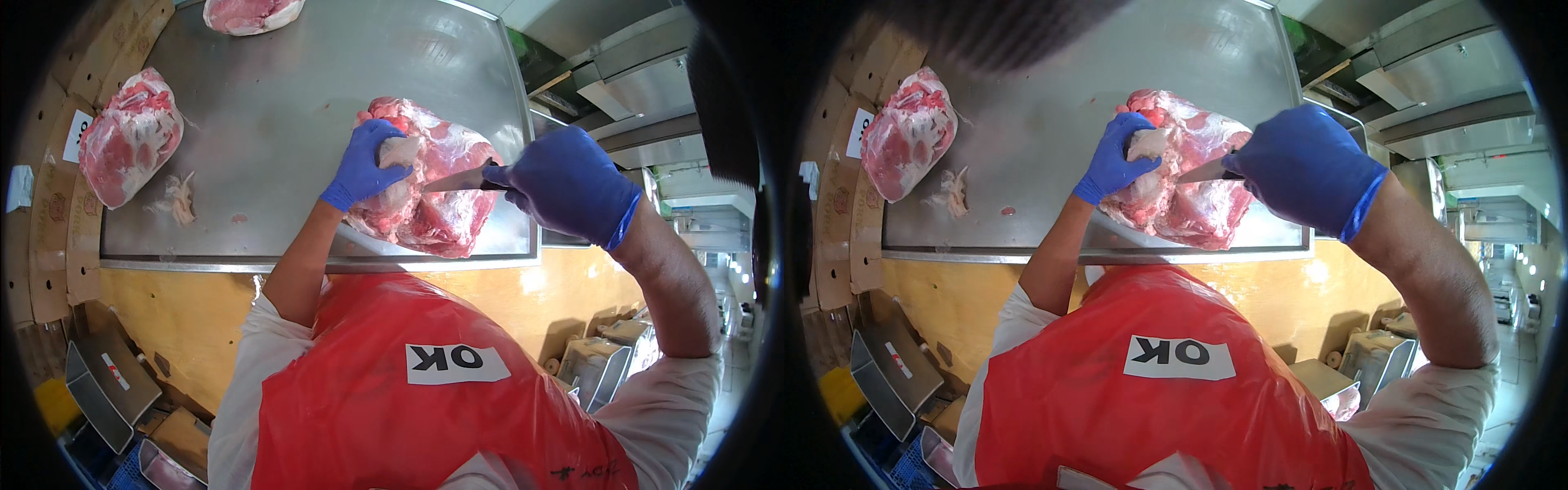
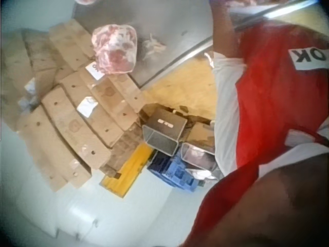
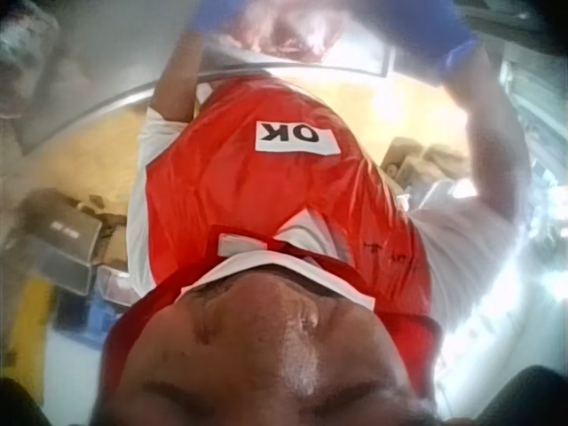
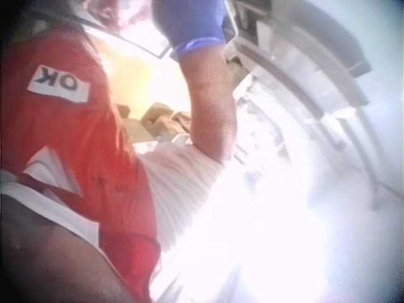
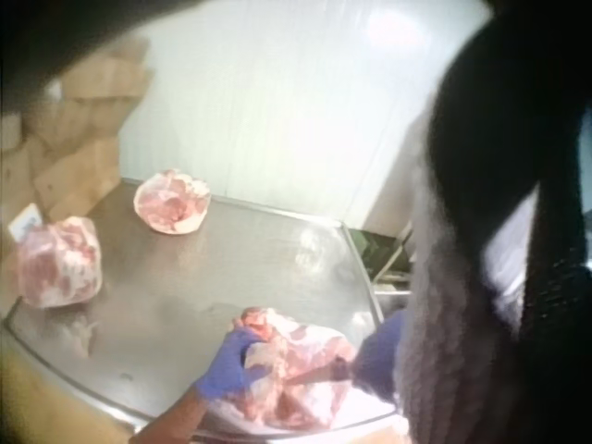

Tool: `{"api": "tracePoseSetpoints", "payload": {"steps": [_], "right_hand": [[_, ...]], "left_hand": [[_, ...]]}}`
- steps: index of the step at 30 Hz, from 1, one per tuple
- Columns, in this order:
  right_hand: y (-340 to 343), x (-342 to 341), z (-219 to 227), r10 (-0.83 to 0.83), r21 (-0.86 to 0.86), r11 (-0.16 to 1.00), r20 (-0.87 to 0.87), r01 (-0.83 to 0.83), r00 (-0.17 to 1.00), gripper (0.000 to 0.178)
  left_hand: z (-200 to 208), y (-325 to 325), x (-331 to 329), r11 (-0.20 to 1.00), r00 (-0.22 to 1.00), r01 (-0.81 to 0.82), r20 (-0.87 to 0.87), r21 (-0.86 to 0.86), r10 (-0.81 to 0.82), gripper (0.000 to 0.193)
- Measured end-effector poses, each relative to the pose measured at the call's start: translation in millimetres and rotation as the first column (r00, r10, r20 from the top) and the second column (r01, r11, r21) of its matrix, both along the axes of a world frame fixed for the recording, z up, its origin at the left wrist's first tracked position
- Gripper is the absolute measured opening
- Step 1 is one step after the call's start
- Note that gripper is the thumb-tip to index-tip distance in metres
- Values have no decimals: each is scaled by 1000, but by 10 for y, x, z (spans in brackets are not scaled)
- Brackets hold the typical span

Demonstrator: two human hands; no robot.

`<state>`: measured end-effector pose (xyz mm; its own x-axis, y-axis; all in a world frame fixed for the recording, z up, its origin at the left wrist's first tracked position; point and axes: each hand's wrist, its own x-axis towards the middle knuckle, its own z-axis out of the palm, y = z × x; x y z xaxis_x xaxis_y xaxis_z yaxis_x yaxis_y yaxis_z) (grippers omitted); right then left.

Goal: The person trims fat and connective tissue from large cuts of raw meat using a knife on a stainless steel table. They repeatedly reposition the meat, cut away sections, and place trimmed pieces into a nearby metal bin.

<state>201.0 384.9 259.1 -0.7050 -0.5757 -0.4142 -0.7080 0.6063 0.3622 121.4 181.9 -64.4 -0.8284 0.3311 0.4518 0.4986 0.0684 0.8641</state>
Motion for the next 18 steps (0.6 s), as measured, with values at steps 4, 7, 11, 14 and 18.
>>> {"api": "tracePoseSetpoints", "payload": {"steps": [4,7,11,14,18], "right_hand": [[-363,-263,57,82,159,983,50,-89,995,15],[-420,-406,9,80,154,983,106,-96,991,10],[-196,-479,-145,39,96,994,117,-50,992,17],[145,-406,-297,-24,42,999,106,19,994,22],[766,-267,-491,-61,-170,982,116,80,991,33]], "left_hand": [[-4,35,-27,999,999,-7,-37,49,9,52],[-14,54,30,992,998,-54,-22,111,57,53],[-124,96,141,980,996,-65,74,188,52,57],[-119,34,223,991,996,-70,63,114,63,59],[-35,30,192,993,995,-99,-26,69,101,56]]}}
